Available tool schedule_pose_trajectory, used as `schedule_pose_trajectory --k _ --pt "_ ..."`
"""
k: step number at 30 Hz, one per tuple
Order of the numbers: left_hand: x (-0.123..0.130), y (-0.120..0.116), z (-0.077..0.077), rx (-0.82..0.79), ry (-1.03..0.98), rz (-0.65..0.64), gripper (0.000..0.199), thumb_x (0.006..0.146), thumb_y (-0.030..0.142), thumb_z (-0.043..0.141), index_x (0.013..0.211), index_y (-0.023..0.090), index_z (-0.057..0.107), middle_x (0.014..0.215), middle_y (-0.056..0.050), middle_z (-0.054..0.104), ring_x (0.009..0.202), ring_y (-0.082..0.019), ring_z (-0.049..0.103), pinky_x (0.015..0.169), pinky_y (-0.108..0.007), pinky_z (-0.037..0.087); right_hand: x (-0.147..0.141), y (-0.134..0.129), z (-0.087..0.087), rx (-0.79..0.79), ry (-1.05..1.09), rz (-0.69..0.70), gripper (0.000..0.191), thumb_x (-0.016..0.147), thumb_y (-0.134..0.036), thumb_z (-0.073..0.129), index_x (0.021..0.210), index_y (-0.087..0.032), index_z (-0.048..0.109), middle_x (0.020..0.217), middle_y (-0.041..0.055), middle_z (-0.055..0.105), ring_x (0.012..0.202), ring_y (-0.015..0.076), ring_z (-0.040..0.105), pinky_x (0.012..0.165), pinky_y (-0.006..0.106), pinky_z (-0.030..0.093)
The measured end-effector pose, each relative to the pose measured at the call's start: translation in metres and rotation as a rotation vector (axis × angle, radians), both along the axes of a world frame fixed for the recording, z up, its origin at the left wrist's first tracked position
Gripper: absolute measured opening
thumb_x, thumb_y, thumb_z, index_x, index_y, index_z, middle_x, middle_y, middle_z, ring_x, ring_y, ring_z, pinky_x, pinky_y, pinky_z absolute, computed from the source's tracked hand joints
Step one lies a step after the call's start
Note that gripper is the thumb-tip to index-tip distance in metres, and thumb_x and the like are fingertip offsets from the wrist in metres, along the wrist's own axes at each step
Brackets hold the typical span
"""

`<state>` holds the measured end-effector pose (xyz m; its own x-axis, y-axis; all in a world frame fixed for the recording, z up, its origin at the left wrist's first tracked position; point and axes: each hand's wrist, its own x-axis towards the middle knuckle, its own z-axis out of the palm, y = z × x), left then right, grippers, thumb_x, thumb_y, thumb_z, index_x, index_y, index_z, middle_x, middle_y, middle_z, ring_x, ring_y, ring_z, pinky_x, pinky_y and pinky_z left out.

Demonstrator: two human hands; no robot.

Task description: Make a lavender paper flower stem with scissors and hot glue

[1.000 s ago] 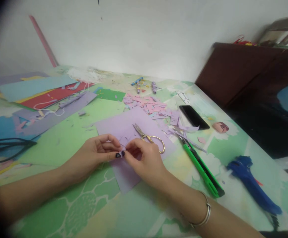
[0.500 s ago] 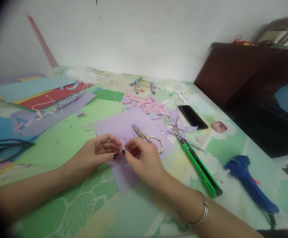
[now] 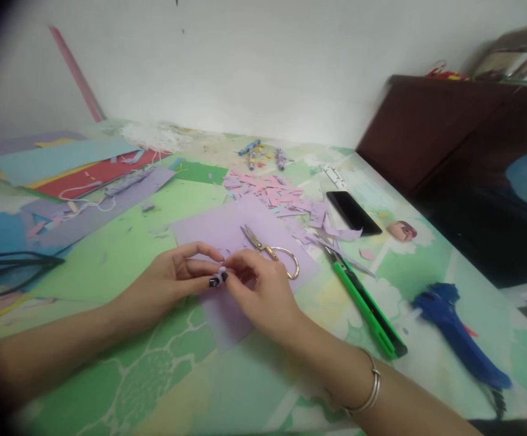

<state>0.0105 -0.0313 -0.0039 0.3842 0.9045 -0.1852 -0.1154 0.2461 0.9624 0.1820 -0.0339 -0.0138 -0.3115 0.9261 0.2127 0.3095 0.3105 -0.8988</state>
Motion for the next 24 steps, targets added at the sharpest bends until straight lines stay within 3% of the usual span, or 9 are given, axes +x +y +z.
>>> schedule_pose_trajectory --k 11,18,24 --pt "-0.0003 -0.0020 0.0001 0.125 0.118 -0.021 0.024 0.075 0.019 0.066 0.095 0.017 0.054 0.082 -0.005 0.073 0.080 -0.017 0.066 0.073 -0.028 0.048 0.0000 0.0026 0.0017 -0.104 0.086 0.022 0.009 0.076 -0.017 0.057 0.082 -0.018 0.063 0.083 0.0028 0.065 0.076 0.0146 0.062 0.067 0.028 0.051" --pt "-0.0012 -0.0015 -0.0039 0.227 0.157 -0.023 0.027 0.073 0.014 0.063 0.098 0.018 0.053 0.092 -0.006 0.071 0.089 -0.020 0.065 0.078 -0.032 0.048 -0.0002 0.0048 0.0013 -0.134 0.112 0.045 0.006 0.075 -0.014 0.055 0.076 -0.017 0.061 0.083 0.0028 0.063 0.079 0.0147 0.060 0.069 0.028 0.049" --pt "-0.0045 0.0003 -0.0073 0.262 0.212 0.053 0.025 0.073 0.013 0.063 0.095 0.019 0.053 0.084 -0.004 0.070 0.084 -0.018 0.066 0.079 -0.032 0.050 0.0029 0.0089 0.0056 -0.269 0.178 0.011 0.001 0.073 -0.016 0.059 0.073 -0.016 0.060 0.072 0.0002 0.061 0.066 0.0109 0.058 0.064 0.024 0.048"
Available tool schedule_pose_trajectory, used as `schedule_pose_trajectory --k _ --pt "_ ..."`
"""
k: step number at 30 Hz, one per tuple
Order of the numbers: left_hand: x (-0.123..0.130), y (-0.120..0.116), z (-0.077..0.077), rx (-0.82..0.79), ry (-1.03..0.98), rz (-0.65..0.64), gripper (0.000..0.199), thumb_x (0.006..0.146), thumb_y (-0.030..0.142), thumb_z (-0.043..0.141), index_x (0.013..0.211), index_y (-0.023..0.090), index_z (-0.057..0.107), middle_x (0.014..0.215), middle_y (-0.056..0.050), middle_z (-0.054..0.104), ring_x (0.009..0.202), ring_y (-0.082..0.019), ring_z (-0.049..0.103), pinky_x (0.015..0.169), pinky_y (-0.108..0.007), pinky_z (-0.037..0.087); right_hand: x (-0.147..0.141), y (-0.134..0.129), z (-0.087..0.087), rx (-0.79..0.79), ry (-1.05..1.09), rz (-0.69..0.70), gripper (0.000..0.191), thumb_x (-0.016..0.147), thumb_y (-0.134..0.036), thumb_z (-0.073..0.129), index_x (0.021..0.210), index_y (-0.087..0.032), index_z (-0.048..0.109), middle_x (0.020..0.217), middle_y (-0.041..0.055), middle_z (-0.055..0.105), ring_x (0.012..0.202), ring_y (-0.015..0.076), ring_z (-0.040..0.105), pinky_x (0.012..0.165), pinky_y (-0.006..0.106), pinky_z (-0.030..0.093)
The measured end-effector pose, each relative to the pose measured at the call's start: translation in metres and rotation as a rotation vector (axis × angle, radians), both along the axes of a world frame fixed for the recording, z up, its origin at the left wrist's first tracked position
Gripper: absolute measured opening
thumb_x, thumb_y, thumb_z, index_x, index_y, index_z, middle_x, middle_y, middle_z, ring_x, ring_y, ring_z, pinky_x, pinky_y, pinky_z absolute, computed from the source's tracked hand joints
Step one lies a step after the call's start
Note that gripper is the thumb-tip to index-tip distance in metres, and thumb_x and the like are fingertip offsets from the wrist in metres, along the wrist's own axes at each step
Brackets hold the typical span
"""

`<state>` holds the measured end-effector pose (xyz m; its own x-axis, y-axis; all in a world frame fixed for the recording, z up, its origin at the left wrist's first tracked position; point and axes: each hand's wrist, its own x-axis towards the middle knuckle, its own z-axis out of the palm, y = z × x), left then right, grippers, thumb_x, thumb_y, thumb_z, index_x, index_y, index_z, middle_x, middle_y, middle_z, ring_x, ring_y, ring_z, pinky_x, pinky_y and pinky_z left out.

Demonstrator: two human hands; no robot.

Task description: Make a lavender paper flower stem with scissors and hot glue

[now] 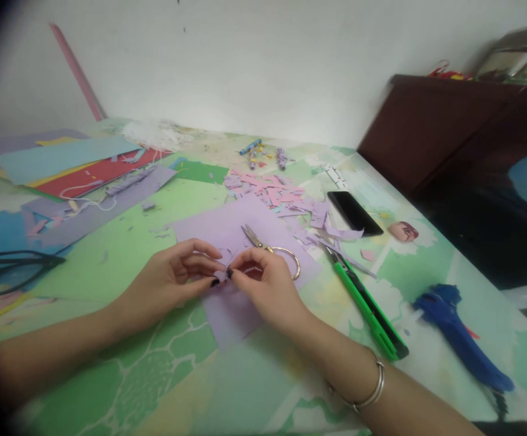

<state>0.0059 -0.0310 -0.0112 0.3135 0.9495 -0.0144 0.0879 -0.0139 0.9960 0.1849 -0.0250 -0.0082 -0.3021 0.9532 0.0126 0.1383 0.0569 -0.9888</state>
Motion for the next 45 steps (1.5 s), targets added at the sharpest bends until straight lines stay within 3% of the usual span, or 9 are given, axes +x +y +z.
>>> schedule_pose_trajectory --k 7,15,21,27,30,39,41,45 --pt "0.000 0.002 0.004 -0.054 -0.045 0.027 0.025 0.073 0.017 0.065 0.094 0.018 0.052 0.085 -0.005 0.070 0.082 -0.019 0.066 0.078 -0.034 0.051 0.004 0.004 0.001 -0.111 0.067 -0.008 0.007 0.071 -0.022 0.062 0.073 -0.016 0.058 0.068 0.0005 0.062 0.061 0.0108 0.059 0.061 0.025 0.049" --pt "0.000 0.004 0.007 -0.041 0.024 0.026 0.026 0.071 0.020 0.066 0.093 0.018 0.052 0.078 -0.003 0.069 0.074 -0.017 0.066 0.071 -0.031 0.052 0.000 -0.001 -0.001 -0.072 0.058 0.037 0.003 0.073 -0.018 0.058 0.075 -0.016 0.058 0.069 -0.0003 0.060 0.062 0.0105 0.059 0.062 0.024 0.049" --pt "-0.013 0.017 0.008 -0.038 0.074 0.110 0.026 0.069 0.018 0.065 0.092 0.018 0.053 0.078 -0.005 0.072 0.069 -0.020 0.068 0.066 -0.033 0.053 0.015 0.008 -0.002 0.210 -0.220 -0.153 0.009 0.075 -0.016 0.053 0.081 -0.018 0.059 0.078 0.0016 0.063 0.071 0.0131 0.059 0.067 0.027 0.046" --pt "-0.032 0.036 0.005 0.085 0.245 0.171 0.023 0.066 0.020 0.067 0.087 0.016 0.059 0.075 -0.007 0.073 0.065 -0.019 0.067 0.062 -0.030 0.051 0.028 0.023 -0.004 0.453 -0.675 -0.200 0.013 0.074 -0.018 0.054 0.086 -0.018 0.060 0.082 0.0030 0.063 0.073 0.0160 0.057 0.067 0.029 0.043" --pt "-0.037 0.041 0.004 0.105 0.309 0.203 0.020 0.065 0.020 0.068 0.084 0.016 0.060 0.073 -0.007 0.073 0.063 -0.018 0.067 0.060 -0.027 0.050 0.031 0.027 -0.005 0.482 -0.827 -0.159 0.014 0.074 -0.021 0.057 0.087 -0.017 0.060 0.082 0.0037 0.060 0.072 0.0158 0.055 0.065 0.027 0.040" --pt "-0.044 0.046 0.006 0.118 0.433 0.207 0.018 0.065 0.021 0.066 0.083 0.017 0.061 0.072 -0.005 0.072 0.057 -0.015 0.062 0.051 -0.024 0.045 0.039 0.028 -0.006 0.455 -0.966 -0.140 0.024 0.073 -0.025 0.062 0.095 -0.017 0.058 0.087 0.0051 0.055 0.068 0.0150 0.052 0.062 0.027 0.038" --pt "-0.046 0.048 0.004 0.181 0.513 0.225 0.018 0.064 0.021 0.066 0.082 0.018 0.062 0.077 -0.005 0.071 0.060 -0.016 0.062 0.055 -0.025 0.045 0.040 0.027 -0.006 0.448 -0.979 -0.136 0.026 0.073 -0.026 0.063 0.096 -0.017 0.057 0.087 0.0054 0.055 0.067 0.0155 0.053 0.062 0.027 0.038" --pt "-0.046 0.050 0.000 0.462 0.771 0.301 0.019 0.064 0.020 0.064 0.083 0.019 0.064 0.082 -0.003 0.065 0.059 -0.014 0.056 0.067 -0.030 0.044 0.037 0.026 -0.003 0.413 -1.038 -0.145 0.028 0.073 -0.028 0.063 0.098 -0.017 0.057 0.088 0.0069 0.058 0.070 0.0181 0.055 0.061 0.028 0.037"
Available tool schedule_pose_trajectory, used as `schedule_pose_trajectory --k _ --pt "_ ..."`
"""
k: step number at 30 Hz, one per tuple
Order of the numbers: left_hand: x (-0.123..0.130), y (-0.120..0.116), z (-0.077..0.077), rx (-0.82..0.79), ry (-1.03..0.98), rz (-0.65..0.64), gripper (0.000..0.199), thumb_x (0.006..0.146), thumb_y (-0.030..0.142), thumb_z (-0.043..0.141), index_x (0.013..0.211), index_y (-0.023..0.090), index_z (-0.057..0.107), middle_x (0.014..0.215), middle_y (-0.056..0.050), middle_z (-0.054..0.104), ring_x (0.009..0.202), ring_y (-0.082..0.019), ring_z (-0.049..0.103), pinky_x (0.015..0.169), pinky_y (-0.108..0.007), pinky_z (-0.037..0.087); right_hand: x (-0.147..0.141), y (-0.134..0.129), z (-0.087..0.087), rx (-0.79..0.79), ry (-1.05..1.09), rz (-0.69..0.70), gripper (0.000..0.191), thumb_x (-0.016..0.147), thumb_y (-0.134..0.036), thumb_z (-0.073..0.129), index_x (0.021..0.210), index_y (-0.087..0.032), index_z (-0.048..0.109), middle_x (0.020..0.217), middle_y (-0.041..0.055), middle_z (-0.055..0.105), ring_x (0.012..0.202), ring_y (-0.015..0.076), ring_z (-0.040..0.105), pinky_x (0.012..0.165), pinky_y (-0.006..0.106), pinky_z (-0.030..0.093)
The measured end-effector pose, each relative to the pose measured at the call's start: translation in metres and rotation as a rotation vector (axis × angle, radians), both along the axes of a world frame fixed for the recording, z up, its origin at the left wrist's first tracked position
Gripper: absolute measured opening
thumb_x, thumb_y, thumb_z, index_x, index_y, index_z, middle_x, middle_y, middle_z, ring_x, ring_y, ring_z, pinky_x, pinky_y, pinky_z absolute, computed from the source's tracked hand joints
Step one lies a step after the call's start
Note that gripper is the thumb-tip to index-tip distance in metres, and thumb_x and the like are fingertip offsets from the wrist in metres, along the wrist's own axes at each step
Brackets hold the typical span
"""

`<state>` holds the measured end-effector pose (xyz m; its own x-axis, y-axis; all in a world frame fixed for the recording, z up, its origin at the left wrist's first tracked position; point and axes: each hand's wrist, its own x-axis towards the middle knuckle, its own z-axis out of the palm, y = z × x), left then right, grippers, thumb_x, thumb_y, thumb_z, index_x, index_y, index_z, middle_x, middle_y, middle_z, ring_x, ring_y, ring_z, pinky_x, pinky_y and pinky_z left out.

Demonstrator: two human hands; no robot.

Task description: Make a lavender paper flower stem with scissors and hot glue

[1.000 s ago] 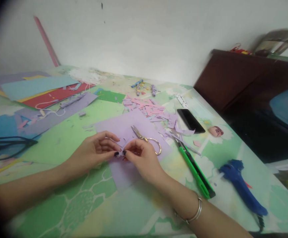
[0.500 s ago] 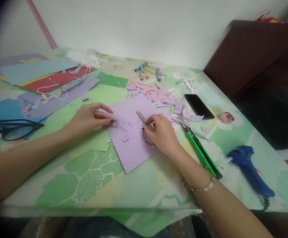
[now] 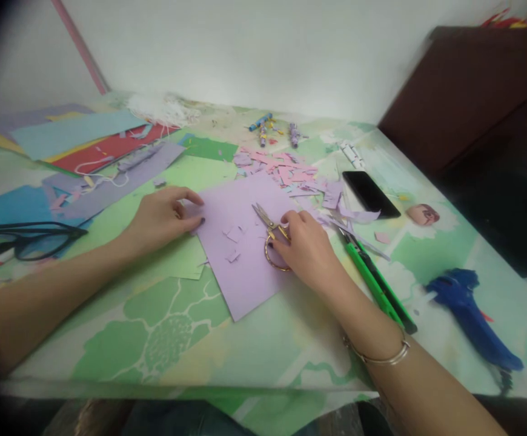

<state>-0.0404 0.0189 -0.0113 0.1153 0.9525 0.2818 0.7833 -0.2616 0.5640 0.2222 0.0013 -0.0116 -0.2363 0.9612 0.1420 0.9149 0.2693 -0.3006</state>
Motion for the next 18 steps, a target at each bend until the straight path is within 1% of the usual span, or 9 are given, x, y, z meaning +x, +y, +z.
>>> schedule_pose_trajectory --k 1,3,7,9,11,13,15,18 --pt "0.001 0.000 -0.001 0.048 0.035 -0.014 0.018 0.066 0.020 0.063 0.084 0.019 0.064 0.083 -0.003 0.063 0.058 -0.013 0.054 0.067 -0.030 0.044 -0.001 0.000 0.001 -0.014 -0.015 -0.015 0.029 0.074 -0.030 0.063 0.099 -0.017 0.056 0.087 0.0072 0.058 0.071 0.0188 0.055 0.061 0.028 0.037" --pt "0.006 -0.001 -0.001 0.092 0.035 -0.079 0.017 0.070 0.020 0.059 0.086 0.017 0.064 0.086 -0.004 0.060 0.059 -0.012 0.052 0.066 -0.029 0.043 -0.002 0.000 0.002 -0.045 -0.042 -0.039 0.029 0.075 -0.033 0.062 0.099 -0.017 0.056 0.083 0.0071 0.060 0.071 0.0199 0.056 0.058 0.028 0.035" --pt "0.019 0.001 0.002 0.044 0.002 -0.238 0.017 0.072 0.020 0.056 0.088 0.017 0.062 0.084 -0.004 0.061 0.073 -0.017 0.055 0.067 -0.029 0.043 -0.005 -0.002 0.005 -0.061 -0.050 -0.067 0.028 0.077 -0.032 0.059 0.100 -0.016 0.057 0.081 0.0074 0.062 0.071 0.0198 0.056 0.058 0.027 0.034" --pt "0.025 0.004 0.002 0.012 0.010 -0.323 0.019 0.073 0.014 0.053 0.090 0.016 0.062 0.087 -0.005 0.064 0.079 -0.018 0.056 0.070 -0.030 0.044 -0.007 -0.002 0.007 -0.057 -0.046 -0.073 0.029 0.078 -0.030 0.057 0.102 -0.015 0.056 0.083 0.0081 0.063 0.072 0.0193 0.056 0.059 0.026 0.034" --pt "0.031 0.008 0.001 0.012 0.037 -0.423 0.030 0.073 0.002 0.043 0.089 0.016 0.064 0.089 -0.006 0.064 0.084 -0.018 0.057 0.076 -0.031 0.043 -0.009 -0.003 0.008 -0.065 -0.047 -0.077 0.028 0.079 -0.029 0.056 0.102 -0.014 0.056 0.083 0.0084 0.063 0.072 0.0188 0.056 0.059 0.026 0.033" --pt "0.034 0.013 0.000 0.041 0.078 -0.503 0.041 0.069 -0.005 0.038 0.090 0.017 0.066 0.093 -0.007 0.063 0.088 -0.019 0.056 0.081 -0.033 0.042 -0.010 -0.004 0.009 -0.078 -0.046 -0.082 0.024 0.080 -0.028 0.054 0.099 -0.014 0.056 0.081 0.0082 0.063 0.071 0.0183 0.056 0.059 0.025 0.033" --pt "0.035 0.017 -0.001 0.057 0.107 -0.541 0.047 0.067 -0.007 0.037 0.093 0.017 0.067 0.095 -0.009 0.062 0.091 -0.020 0.055 0.082 -0.034 0.042 -0.011 -0.004 0.009 -0.086 -0.037 -0.089 0.021 0.080 -0.028 0.054 0.095 -0.014 0.057 0.079 0.0081 0.062 0.070 0.0179 0.056 0.057 0.025 0.031" --pt "0.035 0.024 -0.003 0.019 0.099 -0.570 0.050 0.065 -0.008 0.038 0.094 0.018 0.068 0.095 -0.008 0.059 0.090 -0.021 0.055 0.080 -0.033 0.043 -0.011 -0.004 0.008 -0.078 -0.022 -0.094 0.019 0.079 -0.027 0.055 0.093 -0.014 0.056 0.077 0.0077 0.061 0.068 0.0175 0.055 0.056 0.025 0.030"
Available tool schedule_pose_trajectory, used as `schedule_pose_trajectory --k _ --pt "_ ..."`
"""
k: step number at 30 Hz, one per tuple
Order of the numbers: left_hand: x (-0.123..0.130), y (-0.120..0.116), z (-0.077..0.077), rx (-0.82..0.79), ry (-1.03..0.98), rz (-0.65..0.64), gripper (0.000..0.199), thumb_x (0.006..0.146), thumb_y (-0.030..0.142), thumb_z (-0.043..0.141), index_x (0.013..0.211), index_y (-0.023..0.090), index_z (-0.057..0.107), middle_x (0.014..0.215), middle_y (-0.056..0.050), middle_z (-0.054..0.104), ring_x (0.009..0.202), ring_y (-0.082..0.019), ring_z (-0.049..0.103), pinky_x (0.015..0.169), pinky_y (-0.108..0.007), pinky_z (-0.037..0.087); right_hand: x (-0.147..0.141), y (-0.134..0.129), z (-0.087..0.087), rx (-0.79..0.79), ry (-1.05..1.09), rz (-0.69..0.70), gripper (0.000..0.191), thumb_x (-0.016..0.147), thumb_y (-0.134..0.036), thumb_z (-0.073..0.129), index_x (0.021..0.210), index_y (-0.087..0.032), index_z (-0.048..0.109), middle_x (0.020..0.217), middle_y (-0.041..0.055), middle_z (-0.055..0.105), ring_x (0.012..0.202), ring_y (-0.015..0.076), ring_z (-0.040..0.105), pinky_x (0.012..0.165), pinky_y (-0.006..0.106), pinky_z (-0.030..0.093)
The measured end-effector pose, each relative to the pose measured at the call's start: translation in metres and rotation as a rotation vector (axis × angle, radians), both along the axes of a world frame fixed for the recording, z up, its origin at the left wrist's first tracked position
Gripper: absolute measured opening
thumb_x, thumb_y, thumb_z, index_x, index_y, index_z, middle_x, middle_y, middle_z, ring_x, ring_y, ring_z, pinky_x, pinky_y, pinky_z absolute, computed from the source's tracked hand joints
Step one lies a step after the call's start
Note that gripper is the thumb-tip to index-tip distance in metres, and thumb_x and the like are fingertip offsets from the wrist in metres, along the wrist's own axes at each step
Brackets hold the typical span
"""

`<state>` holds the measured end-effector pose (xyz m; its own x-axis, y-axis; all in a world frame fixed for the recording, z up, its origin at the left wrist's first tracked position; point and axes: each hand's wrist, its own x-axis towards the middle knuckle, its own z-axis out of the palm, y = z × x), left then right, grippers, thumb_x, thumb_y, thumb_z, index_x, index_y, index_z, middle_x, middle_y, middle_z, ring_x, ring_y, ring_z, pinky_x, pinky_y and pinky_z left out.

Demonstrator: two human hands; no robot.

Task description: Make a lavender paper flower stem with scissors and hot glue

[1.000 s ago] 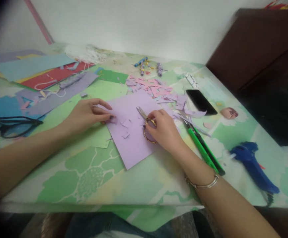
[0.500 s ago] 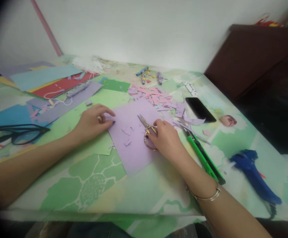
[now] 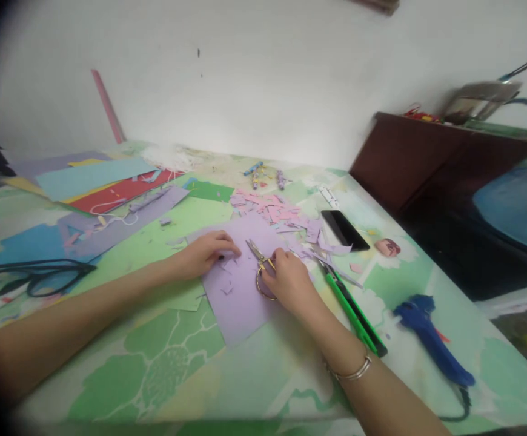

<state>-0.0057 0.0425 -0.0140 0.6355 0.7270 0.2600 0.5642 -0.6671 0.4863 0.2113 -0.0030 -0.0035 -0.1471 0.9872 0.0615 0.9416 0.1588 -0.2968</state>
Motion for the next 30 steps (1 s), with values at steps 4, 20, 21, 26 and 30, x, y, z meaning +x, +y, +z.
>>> schedule_pose_trajectory --k 4,20,21,26,30 --pt "-0.002 0.008 0.000 -0.105 -0.016 -0.023 0.048 0.064 -0.006 0.041 0.093 0.021 0.068 0.094 -0.006 0.060 0.091 -0.020 0.056 0.081 -0.032 0.043 0.001 0.000 0.000 0.010 0.027 0.013 0.020 0.078 -0.027 0.055 0.093 -0.014 0.056 0.076 0.0070 0.061 0.068 0.0174 0.054 0.056 0.025 0.030" --pt "0.009 -0.006 0.010 -0.150 -0.365 0.320 0.020 0.076 0.023 0.056 0.087 0.022 0.073 0.081 -0.004 0.074 0.080 -0.020 0.065 0.078 -0.034 0.048 0.006 0.000 -0.003 0.047 0.135 -0.027 0.023 0.082 -0.026 0.047 0.098 -0.012 0.054 0.075 0.0084 0.062 0.067 0.0184 0.055 0.055 0.025 0.033" --pt "0.008 -0.009 0.013 -0.202 -0.447 0.348 0.019 0.075 0.024 0.058 0.086 0.021 0.073 0.079 -0.004 0.074 0.080 -0.021 0.066 0.078 -0.035 0.049 0.007 0.000 -0.004 0.060 0.142 -0.025 0.023 0.082 -0.025 0.047 0.099 -0.012 0.054 0.076 0.0088 0.062 0.067 0.0186 0.055 0.056 0.026 0.033" --pt "0.010 -0.038 0.026 -0.347 -0.600 0.399 0.019 0.071 0.020 0.062 0.085 0.018 0.074 0.090 -0.005 0.074 0.089 -0.024 0.067 0.084 -0.036 0.051 0.006 0.000 -0.004 0.186 0.260 0.069 0.025 0.080 -0.018 0.049 0.104 -0.015 0.055 0.081 0.0065 0.062 0.074 0.0177 0.056 0.067 0.029 0.040" --pt "0.014 -0.062 0.024 -0.254 -0.586 0.398 0.032 0.072 0.014 0.059 0.102 0.020 0.069 0.102 -0.003 0.070 0.097 -0.023 0.065 0.089 -0.037 0.050 -0.005 -0.011 -0.002 0.231 0.707 0.311 0.034 0.079 -0.014 0.052 0.112 -0.022 0.054 0.081 0.0015 0.064 0.072 0.0132 0.059 0.067 0.026 0.047"
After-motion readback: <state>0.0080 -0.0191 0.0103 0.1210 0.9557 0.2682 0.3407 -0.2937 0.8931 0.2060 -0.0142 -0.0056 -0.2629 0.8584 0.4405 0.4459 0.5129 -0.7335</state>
